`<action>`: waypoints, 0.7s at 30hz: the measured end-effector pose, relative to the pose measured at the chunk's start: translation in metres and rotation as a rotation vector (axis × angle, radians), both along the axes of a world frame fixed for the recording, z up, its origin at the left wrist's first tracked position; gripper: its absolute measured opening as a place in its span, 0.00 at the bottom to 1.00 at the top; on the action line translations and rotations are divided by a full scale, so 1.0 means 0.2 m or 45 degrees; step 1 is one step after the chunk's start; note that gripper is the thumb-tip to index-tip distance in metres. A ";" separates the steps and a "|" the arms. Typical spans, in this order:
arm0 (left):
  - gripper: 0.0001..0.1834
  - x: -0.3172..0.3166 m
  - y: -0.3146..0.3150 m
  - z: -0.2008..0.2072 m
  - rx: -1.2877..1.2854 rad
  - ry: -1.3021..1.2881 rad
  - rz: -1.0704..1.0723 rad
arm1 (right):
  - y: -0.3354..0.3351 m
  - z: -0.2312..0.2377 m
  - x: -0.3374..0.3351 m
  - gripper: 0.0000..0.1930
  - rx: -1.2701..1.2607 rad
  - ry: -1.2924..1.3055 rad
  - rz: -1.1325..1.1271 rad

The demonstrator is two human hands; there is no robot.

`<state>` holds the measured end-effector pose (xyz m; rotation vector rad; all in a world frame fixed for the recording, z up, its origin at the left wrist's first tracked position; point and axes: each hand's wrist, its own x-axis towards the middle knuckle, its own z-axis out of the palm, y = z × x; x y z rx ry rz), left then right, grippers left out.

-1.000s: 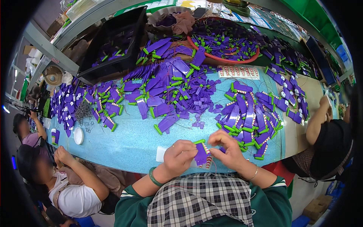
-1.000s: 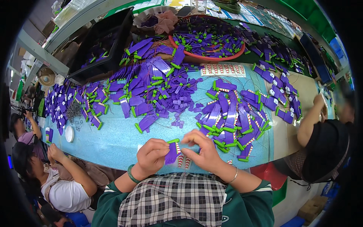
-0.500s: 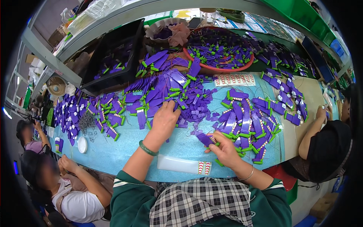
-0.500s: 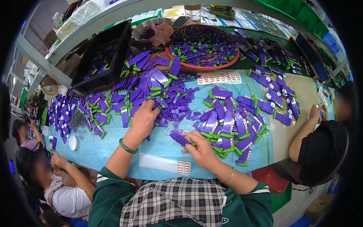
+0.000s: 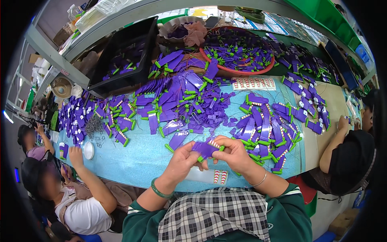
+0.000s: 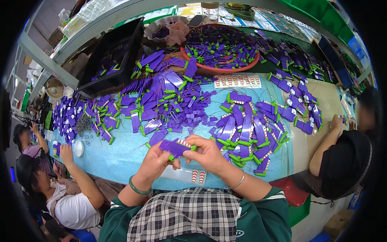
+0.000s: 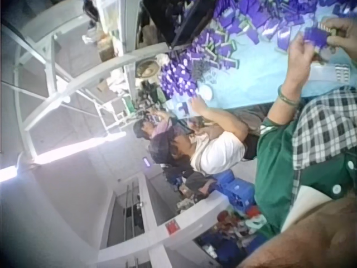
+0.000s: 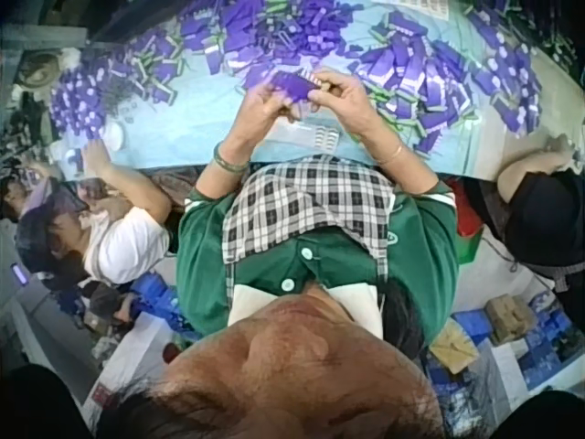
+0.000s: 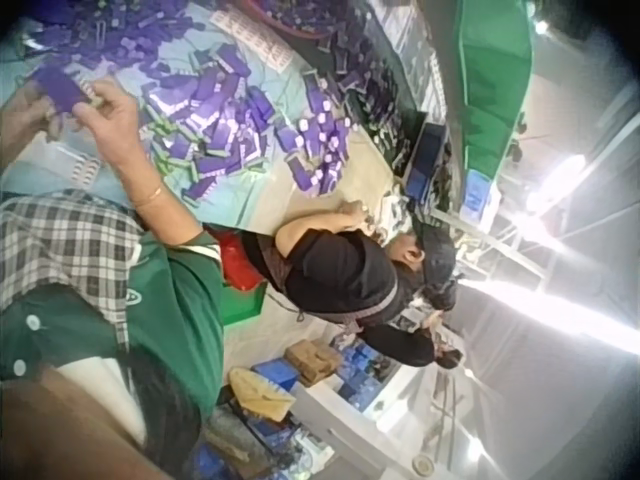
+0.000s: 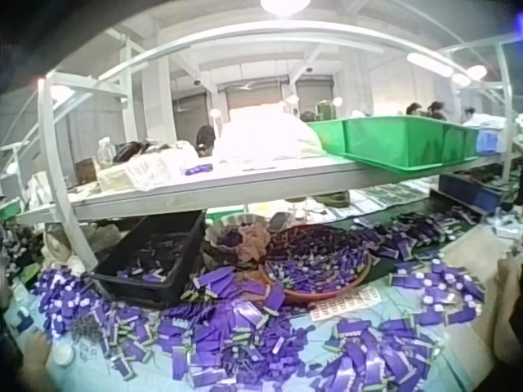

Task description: The person sits at a factory workstation and assembles small purple and green plastic components by hand. They repeatedly pick up a purple piece, attach a green piece, and place the finished unit on the table.

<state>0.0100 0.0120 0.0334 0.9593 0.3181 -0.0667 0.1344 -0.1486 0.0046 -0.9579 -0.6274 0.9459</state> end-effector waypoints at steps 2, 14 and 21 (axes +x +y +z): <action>0.11 -0.03 -0.03 -0.08 0.170 -0.147 0.080 | 0.00 -0.02 -0.03 0.12 0.004 0.323 -0.014; 0.13 0.00 -0.13 -0.19 0.656 -0.591 0.331 | -0.06 -0.06 -0.12 0.13 -0.010 1.024 0.050; 0.10 -0.01 -0.09 -0.17 0.130 -0.346 0.499 | -0.09 0.03 -0.10 0.19 -0.252 -0.219 -0.395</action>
